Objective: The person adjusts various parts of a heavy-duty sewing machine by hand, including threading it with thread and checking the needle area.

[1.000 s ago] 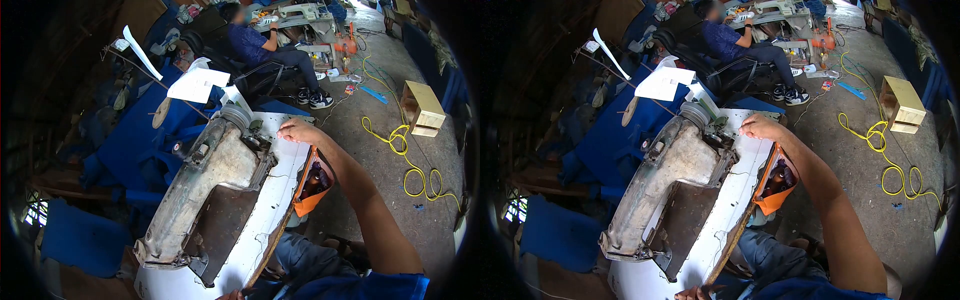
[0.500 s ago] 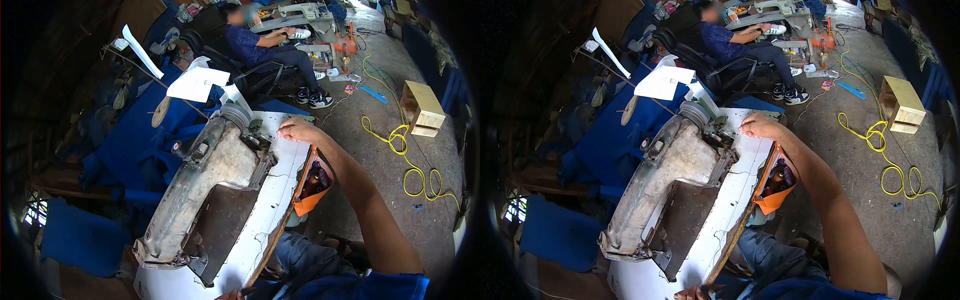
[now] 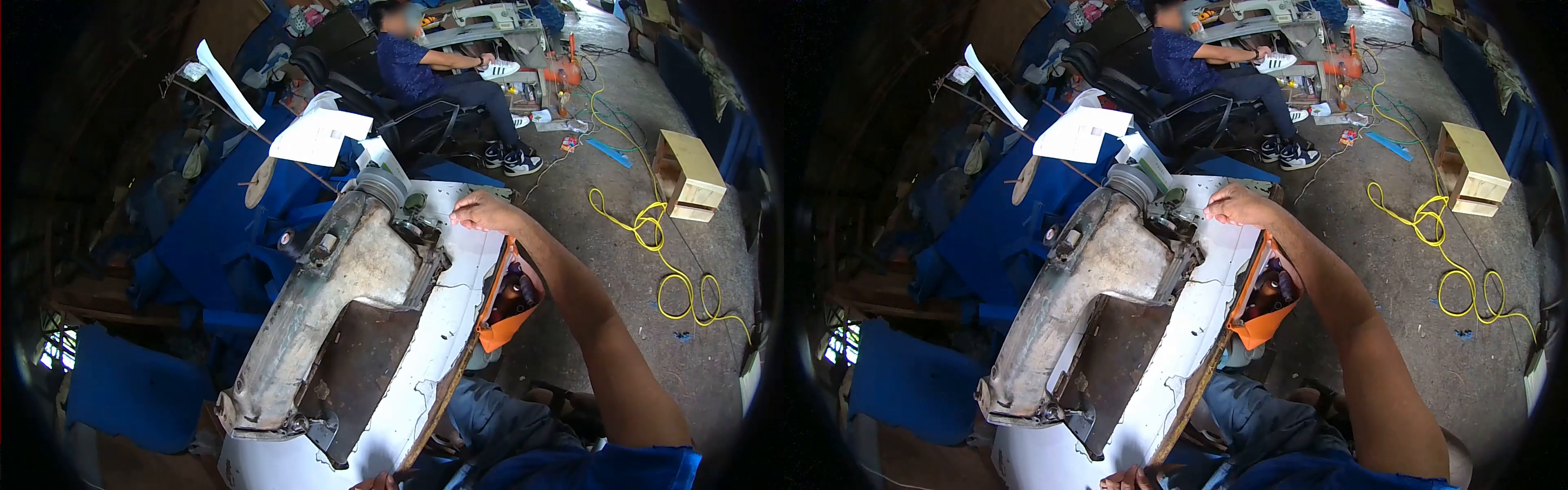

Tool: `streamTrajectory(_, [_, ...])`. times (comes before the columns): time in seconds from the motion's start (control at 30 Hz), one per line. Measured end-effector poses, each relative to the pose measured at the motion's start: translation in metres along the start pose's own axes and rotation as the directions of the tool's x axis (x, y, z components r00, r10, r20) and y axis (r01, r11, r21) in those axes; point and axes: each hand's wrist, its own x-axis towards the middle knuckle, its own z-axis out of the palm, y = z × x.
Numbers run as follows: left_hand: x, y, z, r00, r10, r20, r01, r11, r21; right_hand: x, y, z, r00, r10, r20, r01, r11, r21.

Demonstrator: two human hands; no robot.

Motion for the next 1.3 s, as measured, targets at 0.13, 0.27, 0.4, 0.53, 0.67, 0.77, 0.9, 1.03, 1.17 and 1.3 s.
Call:
streamTrajectory(0.13, [0.004, 0.003, -0.002, 1.0, 0.012, 0.001, -0.012, 1.0, 0.009, 0.0, -0.001, -0.001, 1.0, -0.001, 0.006, 0.001, 1.0, 0.003])
streamTrajectory(0.27, [0.005, 0.004, -0.003, 1.0, 0.001, 0.002, -0.001, 1.0, 0.005, -0.001, -0.001, 0.0, 1.0, -0.004, -0.002, 0.004, 1.0, -0.005])
streamTrajectory(0.4, [0.01, 0.008, -0.004, 0.999, 0.016, -0.028, -0.016, 1.0, -0.013, -0.001, -0.001, 0.0, 1.0, -0.001, -0.006, 0.001, 1.0, 0.002])
streamTrajectory(0.53, [0.012, 0.008, -0.004, 0.999, 0.035, -0.034, -0.035, 0.999, 0.002, -0.003, -0.004, 0.001, 1.0, 0.006, -0.009, -0.006, 1.0, -0.013])
streamTrajectory(0.67, [0.01, 0.005, -0.002, 0.997, 0.067, -0.043, -0.066, 0.998, 0.023, -0.004, -0.006, 0.001, 1.0, 0.007, 0.002, -0.007, 1.0, -0.014])
streamTrajectory(0.77, [0.011, 0.007, -0.004, 0.997, 0.066, -0.036, -0.065, 0.997, 0.032, -0.004, -0.006, 0.001, 1.0, 0.007, -0.001, -0.007, 1.0, -0.009])
streamTrajectory(0.9, [0.012, 0.006, -0.003, 0.997, 0.072, -0.041, -0.071, 0.997, 0.022, -0.002, -0.005, 0.0, 1.0, 0.008, -0.007, -0.008, 1.0, 0.008])
streamTrajectory(1.03, [0.012, 0.007, -0.004, 0.997, 0.07, -0.04, -0.069, 0.997, 0.021, -0.002, -0.003, 0.001, 1.0, 0.007, -0.03, -0.006, 1.0, 0.024])
streamTrajectory(1.17, [0.01, 0.007, -0.002, 0.998, 0.061, -0.032, -0.059, 0.997, 0.048, -0.001, -0.002, 0.001, 0.999, -0.007, -0.046, 0.008, 1.0, 0.023])
streamTrajectory(1.3, [0.009, 0.006, -0.003, 0.999, 0.045, -0.014, -0.044, 0.999, 0.016, -0.002, -0.004, 0.001, 0.999, -0.008, -0.048, 0.008, 1.0, 0.013])
